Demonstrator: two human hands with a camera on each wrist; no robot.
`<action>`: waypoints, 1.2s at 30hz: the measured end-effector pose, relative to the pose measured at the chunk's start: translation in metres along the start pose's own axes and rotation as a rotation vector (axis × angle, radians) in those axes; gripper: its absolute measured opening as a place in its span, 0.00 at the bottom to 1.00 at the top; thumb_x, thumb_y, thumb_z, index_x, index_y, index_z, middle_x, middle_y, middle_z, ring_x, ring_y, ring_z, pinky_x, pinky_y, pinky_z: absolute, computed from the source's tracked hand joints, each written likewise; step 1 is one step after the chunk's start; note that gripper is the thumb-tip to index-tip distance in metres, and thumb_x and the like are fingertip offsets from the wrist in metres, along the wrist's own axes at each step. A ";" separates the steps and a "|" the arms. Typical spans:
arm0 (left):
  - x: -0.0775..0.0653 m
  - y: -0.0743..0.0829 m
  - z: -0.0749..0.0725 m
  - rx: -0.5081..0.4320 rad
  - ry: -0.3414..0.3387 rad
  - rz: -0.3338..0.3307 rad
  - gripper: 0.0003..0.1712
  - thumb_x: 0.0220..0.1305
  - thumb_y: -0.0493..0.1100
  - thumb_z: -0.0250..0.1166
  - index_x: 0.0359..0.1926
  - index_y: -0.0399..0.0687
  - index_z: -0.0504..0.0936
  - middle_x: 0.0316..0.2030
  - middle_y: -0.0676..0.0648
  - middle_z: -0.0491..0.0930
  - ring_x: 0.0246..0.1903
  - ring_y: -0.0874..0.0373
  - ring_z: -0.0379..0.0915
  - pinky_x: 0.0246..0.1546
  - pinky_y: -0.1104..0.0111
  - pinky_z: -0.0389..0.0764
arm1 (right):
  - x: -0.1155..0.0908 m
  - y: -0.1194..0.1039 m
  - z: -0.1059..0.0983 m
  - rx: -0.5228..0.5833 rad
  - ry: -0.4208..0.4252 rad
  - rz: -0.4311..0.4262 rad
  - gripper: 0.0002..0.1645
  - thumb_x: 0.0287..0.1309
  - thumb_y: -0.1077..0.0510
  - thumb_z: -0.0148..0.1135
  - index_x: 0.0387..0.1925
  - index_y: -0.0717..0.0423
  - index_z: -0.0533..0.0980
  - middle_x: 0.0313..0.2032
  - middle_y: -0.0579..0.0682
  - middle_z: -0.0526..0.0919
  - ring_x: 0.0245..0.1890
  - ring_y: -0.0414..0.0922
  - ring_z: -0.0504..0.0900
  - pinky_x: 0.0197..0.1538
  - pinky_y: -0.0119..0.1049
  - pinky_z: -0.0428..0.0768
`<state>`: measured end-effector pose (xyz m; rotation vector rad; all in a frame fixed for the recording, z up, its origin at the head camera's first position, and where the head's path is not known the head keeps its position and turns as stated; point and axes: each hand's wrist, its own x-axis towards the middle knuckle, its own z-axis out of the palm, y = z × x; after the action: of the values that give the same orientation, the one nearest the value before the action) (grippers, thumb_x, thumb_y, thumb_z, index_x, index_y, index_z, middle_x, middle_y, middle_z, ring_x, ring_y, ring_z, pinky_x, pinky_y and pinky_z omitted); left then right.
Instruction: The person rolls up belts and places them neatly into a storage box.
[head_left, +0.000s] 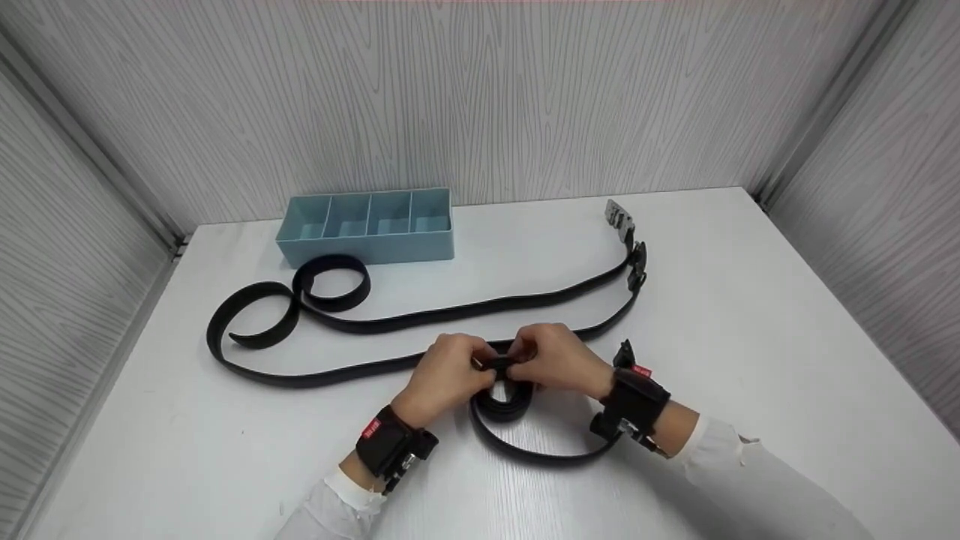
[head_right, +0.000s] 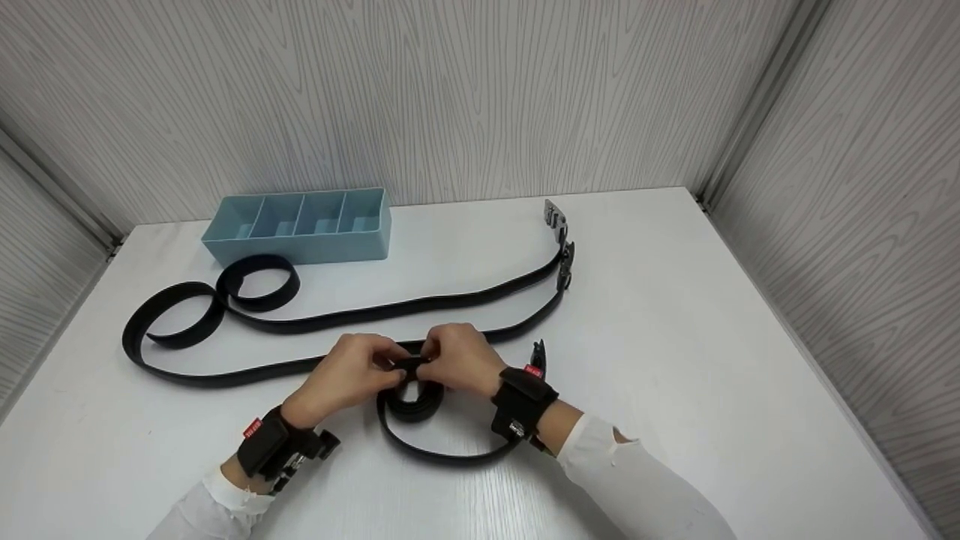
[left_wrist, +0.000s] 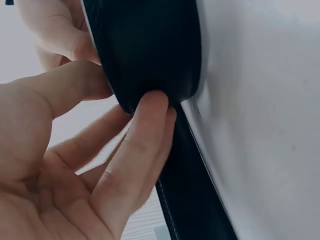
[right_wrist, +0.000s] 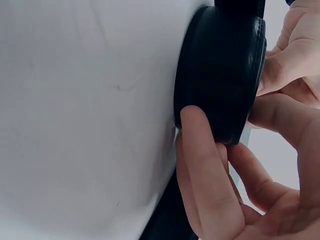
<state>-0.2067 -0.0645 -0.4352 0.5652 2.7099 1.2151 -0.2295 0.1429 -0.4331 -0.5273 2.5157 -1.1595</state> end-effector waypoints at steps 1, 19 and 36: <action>0.000 0.000 0.000 0.003 0.003 0.010 0.09 0.59 0.34 0.71 0.41 0.42 0.90 0.36 0.49 0.88 0.38 0.57 0.82 0.40 0.62 0.81 | 0.000 0.000 0.000 0.006 0.000 -0.006 0.06 0.53 0.63 0.72 0.35 0.59 0.83 0.29 0.48 0.86 0.21 0.40 0.82 0.26 0.37 0.83; 0.001 -0.001 -0.001 -0.019 -0.077 -0.115 0.12 0.57 0.39 0.72 0.41 0.40 0.81 0.35 0.48 0.81 0.33 0.57 0.75 0.33 0.66 0.75 | -0.001 0.001 0.002 -0.076 0.069 -0.032 0.04 0.54 0.63 0.73 0.32 0.54 0.84 0.28 0.44 0.86 0.27 0.39 0.82 0.31 0.36 0.82; 0.001 0.001 0.006 -0.006 0.009 -0.046 0.08 0.58 0.37 0.72 0.40 0.42 0.86 0.34 0.49 0.85 0.31 0.59 0.75 0.32 0.66 0.75 | -0.002 0.002 0.000 -0.088 0.072 -0.053 0.06 0.49 0.65 0.74 0.32 0.57 0.85 0.28 0.45 0.86 0.28 0.38 0.81 0.33 0.36 0.81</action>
<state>-0.2057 -0.0591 -0.4386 0.4949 2.7101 1.2164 -0.2282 0.1452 -0.4346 -0.5879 2.6385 -1.1091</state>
